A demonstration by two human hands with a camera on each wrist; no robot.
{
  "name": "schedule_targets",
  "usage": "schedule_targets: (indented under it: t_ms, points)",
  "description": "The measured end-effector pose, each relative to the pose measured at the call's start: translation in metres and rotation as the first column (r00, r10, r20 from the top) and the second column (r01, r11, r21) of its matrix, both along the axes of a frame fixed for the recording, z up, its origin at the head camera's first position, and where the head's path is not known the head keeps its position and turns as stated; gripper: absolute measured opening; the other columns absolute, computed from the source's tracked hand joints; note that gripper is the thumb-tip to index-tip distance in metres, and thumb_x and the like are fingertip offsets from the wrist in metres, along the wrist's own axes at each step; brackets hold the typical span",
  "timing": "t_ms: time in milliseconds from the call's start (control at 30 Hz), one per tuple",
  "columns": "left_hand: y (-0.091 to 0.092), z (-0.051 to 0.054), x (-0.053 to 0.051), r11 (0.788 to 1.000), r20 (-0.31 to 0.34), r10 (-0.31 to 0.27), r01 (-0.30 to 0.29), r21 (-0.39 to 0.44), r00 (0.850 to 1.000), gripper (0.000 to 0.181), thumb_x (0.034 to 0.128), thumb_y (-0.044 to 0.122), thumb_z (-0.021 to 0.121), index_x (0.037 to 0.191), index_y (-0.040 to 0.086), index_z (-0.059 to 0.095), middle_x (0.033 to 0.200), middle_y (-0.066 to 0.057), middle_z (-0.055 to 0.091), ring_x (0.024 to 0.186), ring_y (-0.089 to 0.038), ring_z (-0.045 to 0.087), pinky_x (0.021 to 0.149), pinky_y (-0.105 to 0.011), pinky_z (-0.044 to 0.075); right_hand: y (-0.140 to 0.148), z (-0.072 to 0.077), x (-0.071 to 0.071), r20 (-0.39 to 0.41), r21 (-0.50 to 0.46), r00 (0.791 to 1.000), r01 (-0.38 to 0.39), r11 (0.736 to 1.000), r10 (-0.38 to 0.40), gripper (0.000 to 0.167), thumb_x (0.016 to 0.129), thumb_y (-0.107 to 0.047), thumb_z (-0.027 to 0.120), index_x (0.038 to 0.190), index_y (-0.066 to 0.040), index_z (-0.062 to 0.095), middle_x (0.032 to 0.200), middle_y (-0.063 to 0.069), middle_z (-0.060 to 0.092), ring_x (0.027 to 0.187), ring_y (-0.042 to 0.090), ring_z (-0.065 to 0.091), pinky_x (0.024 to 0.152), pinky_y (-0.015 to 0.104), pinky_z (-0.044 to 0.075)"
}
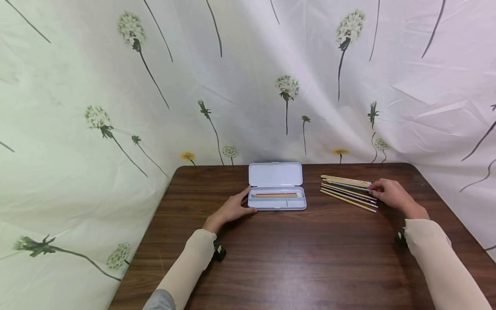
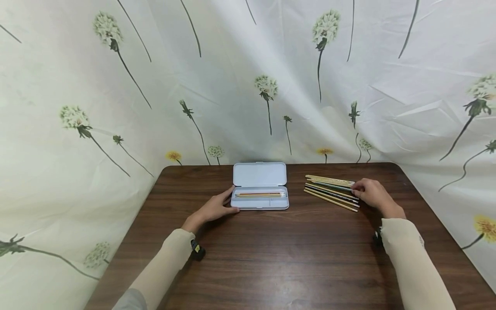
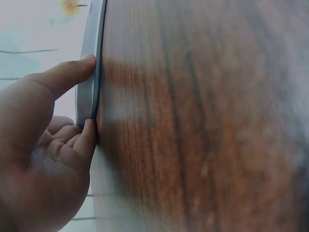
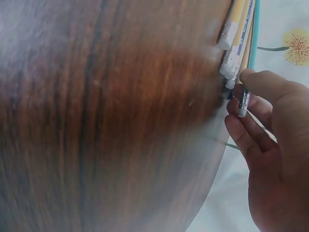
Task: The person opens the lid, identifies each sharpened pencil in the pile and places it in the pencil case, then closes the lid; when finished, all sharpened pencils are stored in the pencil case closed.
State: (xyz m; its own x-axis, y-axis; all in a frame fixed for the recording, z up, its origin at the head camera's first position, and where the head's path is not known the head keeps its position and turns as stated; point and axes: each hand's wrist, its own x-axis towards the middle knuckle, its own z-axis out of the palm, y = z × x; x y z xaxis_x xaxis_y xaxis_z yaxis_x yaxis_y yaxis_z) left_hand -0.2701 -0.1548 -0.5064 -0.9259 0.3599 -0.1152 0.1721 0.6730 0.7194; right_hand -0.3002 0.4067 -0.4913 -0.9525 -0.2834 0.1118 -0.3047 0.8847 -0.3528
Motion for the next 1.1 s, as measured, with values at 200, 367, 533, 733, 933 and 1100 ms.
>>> schedule_targets:
  t_ms: [200,367,533,733,933,1100]
  points:
    - [-0.001,0.0,-0.001,1.0,-0.005,-0.002,0.002,-0.002,1.0,0.095,0.0995,0.035,0.078,0.173,0.017,0.019,0.175,-0.013,0.029,0.156,-0.031,0.043,0.125,-0.048,0.04,-0.002,0.004,0.001,-0.007,0.012,1.0,-0.002,1.0,0.002,0.017,0.098,-0.002,0.073,0.11,0.007,0.079,0.102,0.024,0.077,0.087,0.031,0.071,0.075,0.049,0.058]
    - [0.0,-0.001,-0.001,1.0,0.004,0.006,-0.006,0.007,1.0,0.095,0.0993,0.035,0.078,0.173,0.019,0.02,0.175,-0.012,0.03,0.156,-0.03,0.043,0.125,-0.048,0.04,-0.002,0.007,0.003,-0.025,0.009,1.0,-0.012,1.0,0.012,0.015,0.097,-0.001,0.073,0.108,0.007,0.08,0.101,0.024,0.078,0.088,0.034,0.073,0.074,0.049,0.059]
    - [0.0,-0.002,-0.002,1.0,-0.003,0.004,-0.004,0.017,1.0,0.094,0.0992,0.035,0.078,0.172,0.019,0.021,0.175,-0.013,0.031,0.155,-0.032,0.045,0.125,-0.049,0.041,-0.005,0.012,0.006,-0.074,-0.014,0.997,-0.02,1.0,0.019,0.013,0.097,0.0,0.073,0.106,0.005,0.081,0.1,0.021,0.079,0.089,0.035,0.074,0.072,0.047,0.058]
    - [0.0,-0.002,-0.003,1.0,-0.012,-0.003,0.003,0.016,1.0,0.095,0.0991,0.035,0.078,0.172,0.018,0.021,0.175,-0.014,0.031,0.155,-0.032,0.044,0.124,-0.049,0.041,-0.018,0.022,0.005,-0.118,-0.071,0.993,-0.035,0.997,0.026,0.015,0.099,0.002,0.071,0.108,0.003,0.082,0.099,0.017,0.08,0.087,0.031,0.074,0.071,0.044,0.058]
    - [0.0,-0.002,-0.003,1.0,-0.002,-0.005,0.005,0.028,1.0,0.094,0.0992,0.033,0.079,0.172,0.018,0.021,0.175,-0.013,0.029,0.155,-0.031,0.044,0.125,-0.047,0.04,-0.043,0.034,-0.001,-0.186,-0.097,0.979,-0.101,0.99,0.082,0.014,0.099,0.001,0.072,0.107,-0.002,0.084,0.099,0.013,0.081,0.087,0.028,0.074,0.07,0.037,0.057]
    - [0.0,-0.002,-0.002,1.0,-0.001,-0.004,0.004,0.024,1.0,0.094,0.0995,0.034,0.078,0.172,0.018,0.02,0.175,-0.013,0.029,0.155,-0.031,0.044,0.125,-0.048,0.04,-0.07,0.045,-0.005,-0.205,-0.137,0.97,-0.161,0.977,0.131,0.013,0.1,-0.003,0.073,0.106,-0.006,0.084,0.098,0.009,0.081,0.086,0.024,0.074,0.071,0.034,0.056]
